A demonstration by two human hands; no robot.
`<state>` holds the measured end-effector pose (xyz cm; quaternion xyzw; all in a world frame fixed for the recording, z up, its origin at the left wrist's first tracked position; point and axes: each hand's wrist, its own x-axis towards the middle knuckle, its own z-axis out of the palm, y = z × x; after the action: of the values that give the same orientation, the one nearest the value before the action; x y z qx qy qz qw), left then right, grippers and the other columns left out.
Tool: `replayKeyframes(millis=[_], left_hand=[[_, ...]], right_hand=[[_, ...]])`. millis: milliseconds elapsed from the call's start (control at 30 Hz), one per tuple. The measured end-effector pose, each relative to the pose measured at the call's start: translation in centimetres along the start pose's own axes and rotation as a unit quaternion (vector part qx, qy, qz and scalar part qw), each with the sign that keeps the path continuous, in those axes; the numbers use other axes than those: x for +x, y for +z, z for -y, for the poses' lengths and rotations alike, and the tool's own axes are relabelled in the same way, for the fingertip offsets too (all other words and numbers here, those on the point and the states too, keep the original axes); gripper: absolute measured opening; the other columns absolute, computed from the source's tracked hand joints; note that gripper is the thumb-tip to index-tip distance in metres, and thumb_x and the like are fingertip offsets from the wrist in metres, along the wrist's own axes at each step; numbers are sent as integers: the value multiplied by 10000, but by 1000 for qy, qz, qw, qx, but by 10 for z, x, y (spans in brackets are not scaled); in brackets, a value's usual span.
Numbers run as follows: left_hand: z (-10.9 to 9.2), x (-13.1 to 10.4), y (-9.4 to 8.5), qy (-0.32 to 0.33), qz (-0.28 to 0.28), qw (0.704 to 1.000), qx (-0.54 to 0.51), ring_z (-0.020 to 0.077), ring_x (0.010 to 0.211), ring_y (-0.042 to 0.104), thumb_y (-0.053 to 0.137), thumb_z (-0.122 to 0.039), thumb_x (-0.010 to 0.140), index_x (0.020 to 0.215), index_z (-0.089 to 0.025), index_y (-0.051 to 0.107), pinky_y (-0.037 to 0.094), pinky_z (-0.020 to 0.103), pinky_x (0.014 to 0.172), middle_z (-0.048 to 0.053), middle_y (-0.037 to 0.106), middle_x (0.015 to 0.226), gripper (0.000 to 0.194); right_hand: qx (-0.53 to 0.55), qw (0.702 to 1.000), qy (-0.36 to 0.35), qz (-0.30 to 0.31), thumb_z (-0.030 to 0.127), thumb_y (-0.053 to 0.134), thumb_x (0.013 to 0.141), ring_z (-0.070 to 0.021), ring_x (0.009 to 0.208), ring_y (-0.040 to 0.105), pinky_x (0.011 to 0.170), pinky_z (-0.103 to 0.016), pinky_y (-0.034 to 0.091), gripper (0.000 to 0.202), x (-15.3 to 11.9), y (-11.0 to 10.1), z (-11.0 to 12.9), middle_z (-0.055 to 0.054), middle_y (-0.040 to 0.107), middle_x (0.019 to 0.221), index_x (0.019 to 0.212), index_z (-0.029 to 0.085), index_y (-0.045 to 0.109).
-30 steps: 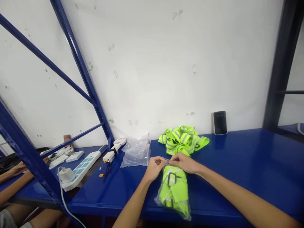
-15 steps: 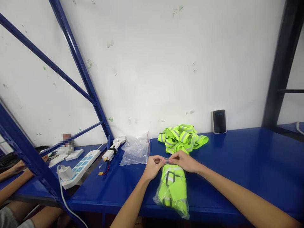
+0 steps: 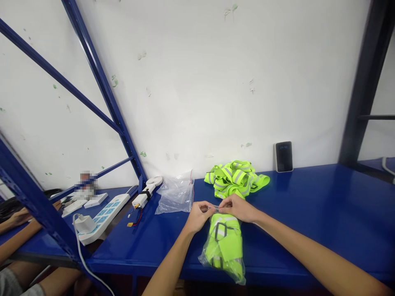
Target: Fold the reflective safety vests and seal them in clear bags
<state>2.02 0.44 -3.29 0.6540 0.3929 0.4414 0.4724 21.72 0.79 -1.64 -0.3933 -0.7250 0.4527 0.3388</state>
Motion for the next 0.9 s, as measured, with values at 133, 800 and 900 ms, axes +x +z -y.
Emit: replayKeyframes(millis=[133,800,900], left_hand=[[-2,-1,1,-6,-1,1000,-6,185,737,654,781,-431,662,752,-101,683,498,293,726,117,721,803,356],[-1,-1,0,1,0,1000,16,184,746,642,773,-410,671,756,-103,676,484,287,727,107,710,803,332],[-1,-1,0,1,5,1000,12,186,751,645,768,-410,680,770,-102,680,482,283,725,107,711,809,332]], right_hand=[[-8,1000,4,0,418,705,703,-175,631,603,570,-247,423,297,0,0,1,-62,721,706,762,131,754],[-20,1000,13,-7,390,679,713,-146,585,540,557,-244,395,293,-6,0,10,-53,693,661,770,115,762],[-19,1000,13,-6,390,672,720,-134,564,515,540,-238,376,296,-6,0,10,-46,682,644,771,113,762]])
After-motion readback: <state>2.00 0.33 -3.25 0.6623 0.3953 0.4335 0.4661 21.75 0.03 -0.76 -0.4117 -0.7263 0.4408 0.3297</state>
